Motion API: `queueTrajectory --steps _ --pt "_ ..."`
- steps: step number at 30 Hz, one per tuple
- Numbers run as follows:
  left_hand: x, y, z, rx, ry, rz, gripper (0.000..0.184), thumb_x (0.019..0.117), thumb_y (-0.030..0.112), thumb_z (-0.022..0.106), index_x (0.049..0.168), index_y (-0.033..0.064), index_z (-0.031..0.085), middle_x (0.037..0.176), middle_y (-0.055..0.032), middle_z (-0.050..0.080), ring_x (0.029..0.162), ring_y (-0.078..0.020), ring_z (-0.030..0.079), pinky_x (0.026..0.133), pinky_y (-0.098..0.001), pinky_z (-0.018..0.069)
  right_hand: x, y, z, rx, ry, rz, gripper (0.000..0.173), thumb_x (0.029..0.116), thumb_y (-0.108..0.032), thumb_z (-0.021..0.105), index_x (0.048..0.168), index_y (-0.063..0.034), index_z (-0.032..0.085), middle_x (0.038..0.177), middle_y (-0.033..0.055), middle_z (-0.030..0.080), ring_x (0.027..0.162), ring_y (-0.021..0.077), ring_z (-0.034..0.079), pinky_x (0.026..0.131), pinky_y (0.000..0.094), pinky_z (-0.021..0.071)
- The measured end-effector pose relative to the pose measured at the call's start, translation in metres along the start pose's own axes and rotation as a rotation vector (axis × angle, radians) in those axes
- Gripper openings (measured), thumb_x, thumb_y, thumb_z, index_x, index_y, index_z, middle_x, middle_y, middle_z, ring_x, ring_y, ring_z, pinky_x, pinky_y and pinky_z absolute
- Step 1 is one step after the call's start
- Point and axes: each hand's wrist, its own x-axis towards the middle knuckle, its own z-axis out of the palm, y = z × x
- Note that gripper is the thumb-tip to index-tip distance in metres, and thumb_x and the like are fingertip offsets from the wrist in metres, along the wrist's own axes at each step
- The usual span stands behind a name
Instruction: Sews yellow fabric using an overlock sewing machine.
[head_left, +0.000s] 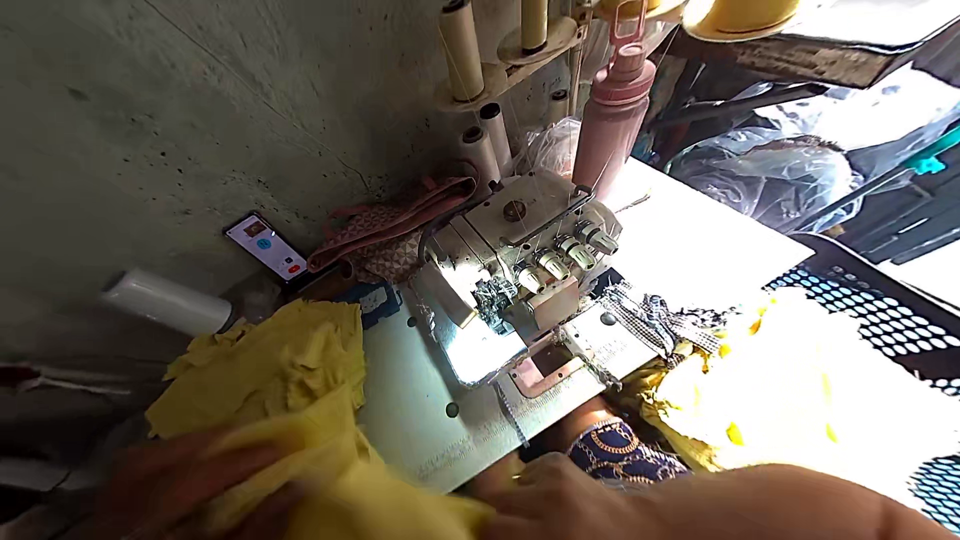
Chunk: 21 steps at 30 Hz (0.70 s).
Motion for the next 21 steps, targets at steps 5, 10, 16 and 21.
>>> queueTrajectory --steps 5,10,16,21 --pt "0.005 -0.015 0.222 -0.349 -0.328 -0.064 0.012 0.0855 0.018 0.072 0.088 0.0069 0.076 0.090 -0.0064 0.074 0.092 -0.0168 0.067 0.087 -0.0335 0.0521 -0.133 0.083 0.022 -0.128 -0.039 0.713 0.024 0.0924 -0.023 0.072 0.091 0.0006 0.068 0.073 0.0153 0.067 0.065 0.0317 0.069 0.059 0.0552 0.0565" --pt "-0.007 -0.015 0.249 -0.404 -0.391 -0.152 0.013 0.0888 0.027 0.072 0.089 0.0143 0.077 0.090 0.0034 0.072 0.091 -0.0073 0.060 0.086 -0.0265 0.0438 -0.174 0.112 -0.005 -0.310 0.191 0.693 0.042 0.0856 -0.045 0.077 0.096 -0.0057 0.070 0.093 0.0118 0.071 0.073 0.0257 0.069 0.058 0.0483 0.0575" --pt "-0.004 -0.011 0.243 -0.471 -0.445 -0.214 0.011 0.0887 0.026 0.073 0.093 0.0169 0.077 0.093 0.0061 0.072 0.093 -0.0051 0.060 0.091 -0.0313 0.0416 -0.077 0.120 -0.037 -0.190 0.325 0.439 0.034 0.1008 -0.039 0.063 0.125 -0.0155 0.070 0.112 0.0057 0.062 0.079 0.0000 0.058 0.063 0.0134 0.0497" --pt "-0.003 -0.013 0.242 -0.496 -0.438 -0.225 0.008 0.0877 0.024 0.073 0.090 0.0171 0.076 0.093 0.0069 0.072 0.094 -0.0042 0.060 0.091 -0.0313 0.0407 -0.047 0.137 -0.036 -0.084 0.236 0.541 0.032 0.0944 -0.042 0.069 0.104 -0.0120 0.075 0.104 0.0019 0.057 0.076 -0.0052 0.051 0.063 0.0084 0.0431"
